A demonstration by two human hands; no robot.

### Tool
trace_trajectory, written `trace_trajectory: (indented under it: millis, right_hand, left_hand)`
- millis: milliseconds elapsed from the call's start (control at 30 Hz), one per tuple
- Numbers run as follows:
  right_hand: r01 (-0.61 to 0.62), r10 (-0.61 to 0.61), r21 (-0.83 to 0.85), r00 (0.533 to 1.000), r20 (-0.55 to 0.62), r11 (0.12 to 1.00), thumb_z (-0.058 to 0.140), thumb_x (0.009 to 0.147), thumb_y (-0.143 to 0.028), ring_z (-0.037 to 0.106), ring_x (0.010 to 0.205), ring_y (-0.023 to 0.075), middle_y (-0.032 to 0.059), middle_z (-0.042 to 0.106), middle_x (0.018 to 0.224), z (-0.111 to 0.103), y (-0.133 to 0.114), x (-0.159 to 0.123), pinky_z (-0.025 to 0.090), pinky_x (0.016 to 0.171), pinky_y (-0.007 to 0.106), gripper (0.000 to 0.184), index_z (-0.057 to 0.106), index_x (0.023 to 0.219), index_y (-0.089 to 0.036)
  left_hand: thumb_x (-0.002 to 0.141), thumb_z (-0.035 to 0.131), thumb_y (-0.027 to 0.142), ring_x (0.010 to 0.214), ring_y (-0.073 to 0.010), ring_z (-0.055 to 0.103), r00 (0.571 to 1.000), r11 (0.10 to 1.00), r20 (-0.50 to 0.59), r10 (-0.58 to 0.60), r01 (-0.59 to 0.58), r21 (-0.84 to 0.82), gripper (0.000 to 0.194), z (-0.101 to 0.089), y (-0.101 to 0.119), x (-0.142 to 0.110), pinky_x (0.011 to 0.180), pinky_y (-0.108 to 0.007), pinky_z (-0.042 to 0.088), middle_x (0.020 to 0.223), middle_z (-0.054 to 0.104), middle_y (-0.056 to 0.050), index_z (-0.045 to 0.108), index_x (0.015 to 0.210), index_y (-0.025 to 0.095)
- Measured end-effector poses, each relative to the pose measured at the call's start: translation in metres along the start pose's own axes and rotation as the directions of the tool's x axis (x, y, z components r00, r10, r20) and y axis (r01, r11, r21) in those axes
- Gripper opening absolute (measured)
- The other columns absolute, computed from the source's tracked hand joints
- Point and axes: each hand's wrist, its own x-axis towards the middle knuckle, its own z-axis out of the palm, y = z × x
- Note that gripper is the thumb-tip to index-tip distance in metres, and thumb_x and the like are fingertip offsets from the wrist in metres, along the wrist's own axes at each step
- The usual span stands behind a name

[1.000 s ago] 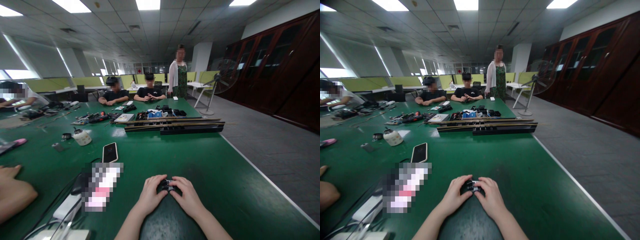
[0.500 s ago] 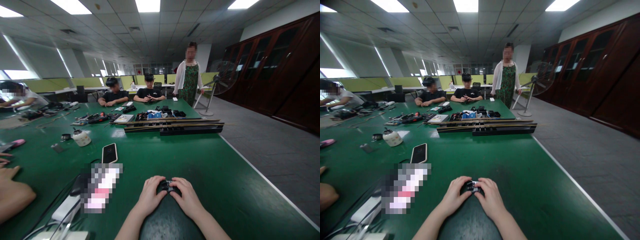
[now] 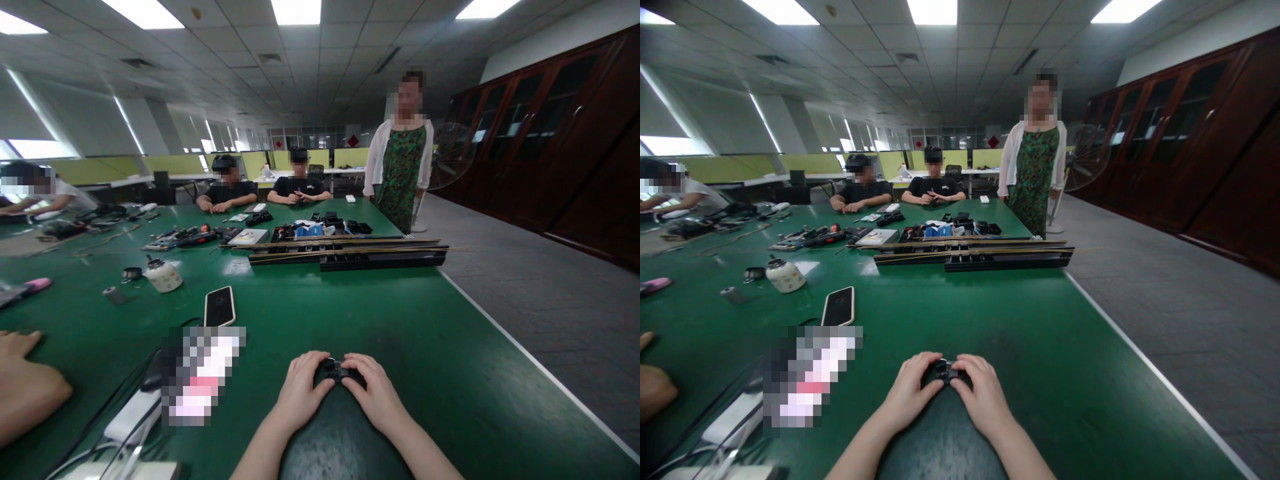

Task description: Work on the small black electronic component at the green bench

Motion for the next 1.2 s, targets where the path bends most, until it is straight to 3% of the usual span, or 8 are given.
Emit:
trace_trajectory:
  millis: [467, 833, 1200]
  right_hand:
    - [-0.11, 0.135, 0.191, 0.983, -0.127, 0.975, 0.053, 0.079, -0.03, 0.06, 0.095, 0.0205, 0.0051, 0.066, 0.097, 0.002, 0.007, 0.001, 0.046, 0.089, 0.034, 0.021, 0.06, 0.096, -0.022]
    - [-0.114, 0.21, 0.381, 0.953, -0.22, 0.918, 0.058, 0.076, -0.037, 0.063, 0.094, 0.0233, 0.0069, 0.069, 0.095, 0.006, 0.016, 0.003, 0.047, 0.087, 0.038, 0.027, 0.06, 0.098, -0.021]
    - [-0.102, 0.236, 0.485, 0.945, -0.224, 0.868, 0.062, 0.073, -0.044, 0.063, 0.091, 0.0248, 0.0079, 0.07, 0.092, 0.005, 0.018, 0.005, 0.046, 0.087, 0.041, 0.032, 0.063, 0.094, -0.021]
  left_hand:
    - [0.077, 0.061, 0.021, 0.109, -0.0245, 0.051, 1.0, 1.0, 0.003, -0.01, 0.01, 0.009, 0.04, 0.0, -0.002, 0.0, 0.094, -0.041, 0.038, 0.116, 0.059, -0.006, 0.053, 0.116, 0.023]
    - [0.078, 0.059, 0.023, 0.108, -0.0246, 0.051, 1.0, 1.0, 0.018, -0.009, 0.008, 0.028, 0.038, 0.0, -0.001, -0.001, 0.094, -0.04, 0.038, 0.115, 0.059, -0.006, 0.054, 0.115, 0.023]
    - [0.079, 0.058, 0.023, 0.109, -0.0245, 0.051, 1.0, 0.999, 0.021, 0.0, -0.001, 0.032, 0.037, -0.001, -0.001, -0.001, 0.094, -0.041, 0.037, 0.116, 0.059, -0.006, 0.053, 0.115, 0.023]
